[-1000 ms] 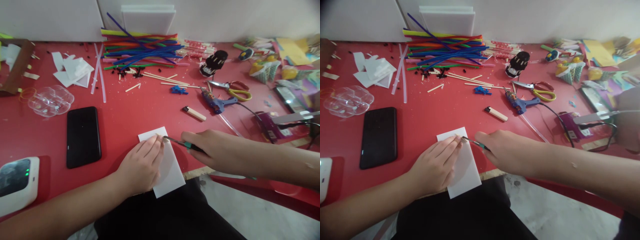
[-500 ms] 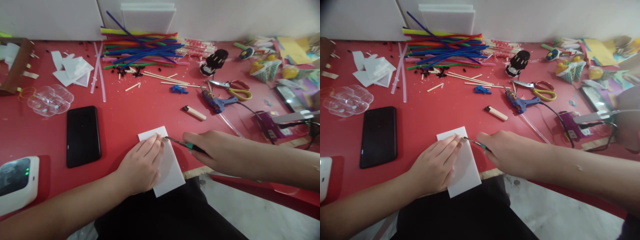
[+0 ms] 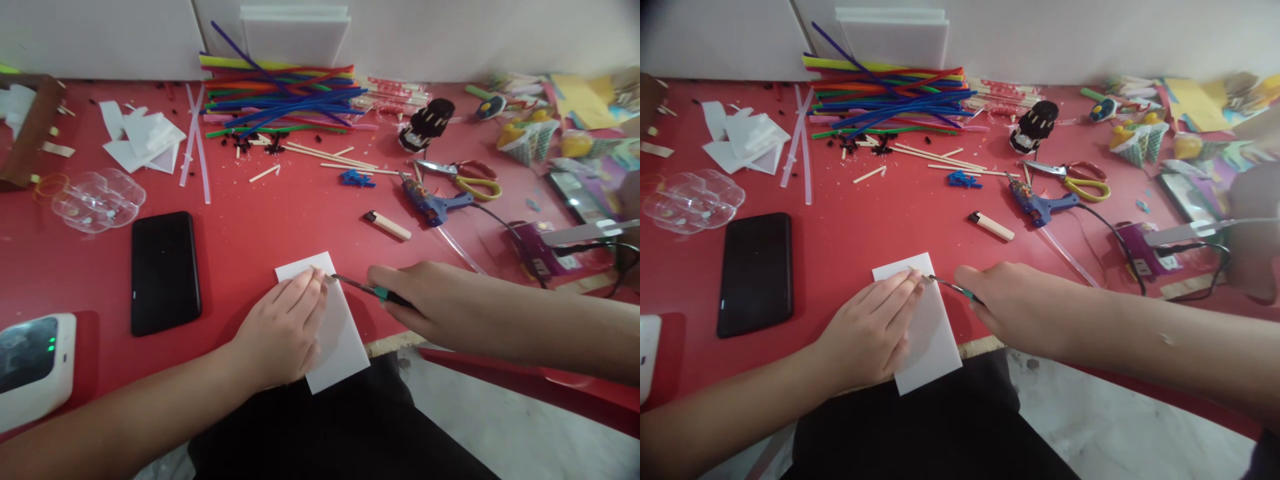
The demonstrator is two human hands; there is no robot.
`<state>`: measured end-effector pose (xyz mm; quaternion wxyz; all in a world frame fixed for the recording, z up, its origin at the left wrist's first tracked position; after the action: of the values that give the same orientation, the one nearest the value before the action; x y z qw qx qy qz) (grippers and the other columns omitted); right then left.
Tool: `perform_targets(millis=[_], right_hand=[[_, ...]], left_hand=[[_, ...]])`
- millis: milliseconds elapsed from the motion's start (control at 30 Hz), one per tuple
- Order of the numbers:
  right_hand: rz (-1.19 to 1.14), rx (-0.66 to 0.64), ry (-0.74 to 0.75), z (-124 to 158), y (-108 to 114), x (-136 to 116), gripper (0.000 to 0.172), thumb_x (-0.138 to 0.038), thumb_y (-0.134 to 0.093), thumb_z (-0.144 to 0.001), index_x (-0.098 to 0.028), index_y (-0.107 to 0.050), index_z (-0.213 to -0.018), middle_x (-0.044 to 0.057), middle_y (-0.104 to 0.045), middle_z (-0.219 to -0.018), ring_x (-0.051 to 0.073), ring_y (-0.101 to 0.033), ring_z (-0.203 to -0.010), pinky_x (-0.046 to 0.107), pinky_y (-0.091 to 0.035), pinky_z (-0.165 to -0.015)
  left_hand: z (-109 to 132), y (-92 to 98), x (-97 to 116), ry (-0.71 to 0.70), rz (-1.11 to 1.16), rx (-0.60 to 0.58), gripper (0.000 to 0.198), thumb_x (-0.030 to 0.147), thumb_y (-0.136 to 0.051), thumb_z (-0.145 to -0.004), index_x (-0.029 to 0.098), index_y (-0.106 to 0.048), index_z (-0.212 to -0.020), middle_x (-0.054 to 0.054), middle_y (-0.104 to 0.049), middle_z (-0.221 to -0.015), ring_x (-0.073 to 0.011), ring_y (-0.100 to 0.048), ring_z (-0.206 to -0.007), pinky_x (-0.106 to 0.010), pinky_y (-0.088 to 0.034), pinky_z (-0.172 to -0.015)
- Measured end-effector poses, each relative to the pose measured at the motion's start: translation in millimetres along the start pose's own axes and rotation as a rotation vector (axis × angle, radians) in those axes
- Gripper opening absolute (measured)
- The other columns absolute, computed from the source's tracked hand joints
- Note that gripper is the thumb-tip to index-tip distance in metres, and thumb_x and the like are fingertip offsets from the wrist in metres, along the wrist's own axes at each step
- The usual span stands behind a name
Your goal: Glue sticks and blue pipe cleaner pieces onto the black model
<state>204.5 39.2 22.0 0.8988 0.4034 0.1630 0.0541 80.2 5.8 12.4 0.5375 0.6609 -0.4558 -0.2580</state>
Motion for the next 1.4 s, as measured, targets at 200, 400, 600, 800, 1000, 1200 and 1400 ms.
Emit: perform_targets(millis=[200, 400, 600, 800, 1000, 1200, 1400], right_hand=[[0.028, -0.018, -0.019, 1, -3, 2, 0.012, -0.018, -0.049, -0.089, -0.024, -0.042, -0.081, -0.004, -0.049, -0.058, 0.012, -0.044, -0.046, 0.027, -0.022, -0.046], [-0.06, 0.038, 0.023, 10, 5, 9, 0.005, -0.021, -0.051, -0.088, -0.024, -0.047, -0.086, -0.004, -0.053, -0.059, 0.012, -0.045, -0.047, 0.027, -0.023, -0.048], [-0.094, 0.279, 0.013, -3, 32, 8, 0.008, -0.019, -0.052, -0.081, -0.023, -0.046, -0.084, -0.003, -0.049, -0.064, 0.014, -0.045, -0.054, 0.028, -0.03, -0.055], [-0.346, 0.377, -0.03, -37, 26, 4, 0.025, -0.029, -0.063, -0.08, -0.024, -0.039, -0.086, -0.002, -0.057, -0.075, 0.015, -0.054, -0.066, 0.026, -0.035, -0.058], [-0.356, 0.366, -0.001, -51, 24, -14, 0.021, -0.025, -0.06, -0.08, -0.023, -0.041, -0.088, -0.002, -0.058, -0.074, 0.014, -0.053, -0.064, 0.024, -0.033, -0.056], [-0.218, 0.341, -0.022, -57, 36, -10, 0.023, -0.025, -0.061, -0.077, -0.023, -0.042, -0.088, -0.002, -0.058, -0.069, 0.014, -0.053, -0.06, 0.024, -0.03, -0.052], [-0.209, 0.382, -0.128, -51, 50, 16, 0.027, -0.027, -0.064, -0.075, -0.023, -0.041, -0.088, 0.0, -0.063, -0.075, 0.014, -0.054, -0.062, 0.026, -0.033, -0.055]], left_hand=[[0, 0.4, 0, 0.003, 0.008, -0.002, 0.058, 0.021, -0.047, -0.086, -0.007, -0.054, -0.137, -0.025, -0.059, -0.142, -0.0367, -0.053, -0.133, -0.045, -0.046, -0.107], [0, -0.5, 0, 0.0, 0.022, 0.0, 0.058, 0.021, -0.048, -0.086, -0.007, -0.054, -0.137, -0.026, -0.058, -0.142, -0.0373, -0.053, -0.132, -0.047, -0.048, -0.106], [-1, -0.1, -9, 0.011, 0.108, -0.01, 0.054, 0.02, -0.052, -0.085, -0.003, -0.058, -0.134, -0.024, -0.06, -0.14, -0.0402, -0.051, -0.133, -0.053, -0.047, -0.109], [1, -3.0, -15, 0.045, 0.096, -0.034, 0.055, 0.024, -0.055, -0.085, 0.001, -0.06, -0.135, -0.02, -0.061, -0.14, -0.0493, -0.043, -0.139, -0.064, -0.04, -0.112], [0, -4.6, -14, 0.046, 0.069, -0.05, 0.062, 0.027, -0.054, -0.087, 0.002, -0.053, -0.144, -0.018, -0.057, -0.147, -0.0492, -0.044, -0.137, -0.061, -0.043, -0.107], [1, -2.3, -18, 0.067, 0.053, -0.032, 0.055, 0.031, -0.049, -0.094, 0.006, -0.056, -0.143, -0.014, -0.055, -0.15, -0.0448, -0.047, -0.132, -0.056, -0.048, -0.099], [4, 6.4, -31, 0.214, -0.05, 0.005, 0.06, 0.049, -0.046, -0.099, 0.005, -0.06, -0.138, -0.02, -0.064, -0.133, -0.0388, -0.057, -0.105, -0.052, -0.051, -0.079]])
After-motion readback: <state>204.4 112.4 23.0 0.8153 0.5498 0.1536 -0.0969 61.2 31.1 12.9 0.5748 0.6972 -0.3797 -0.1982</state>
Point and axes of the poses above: each hand's wrist, its own z-axis away from the middle knuckle, its own y-axis out of the back of the hand, x = y × z, the point moved 10 cm from there along -z, towards the middle knuckle
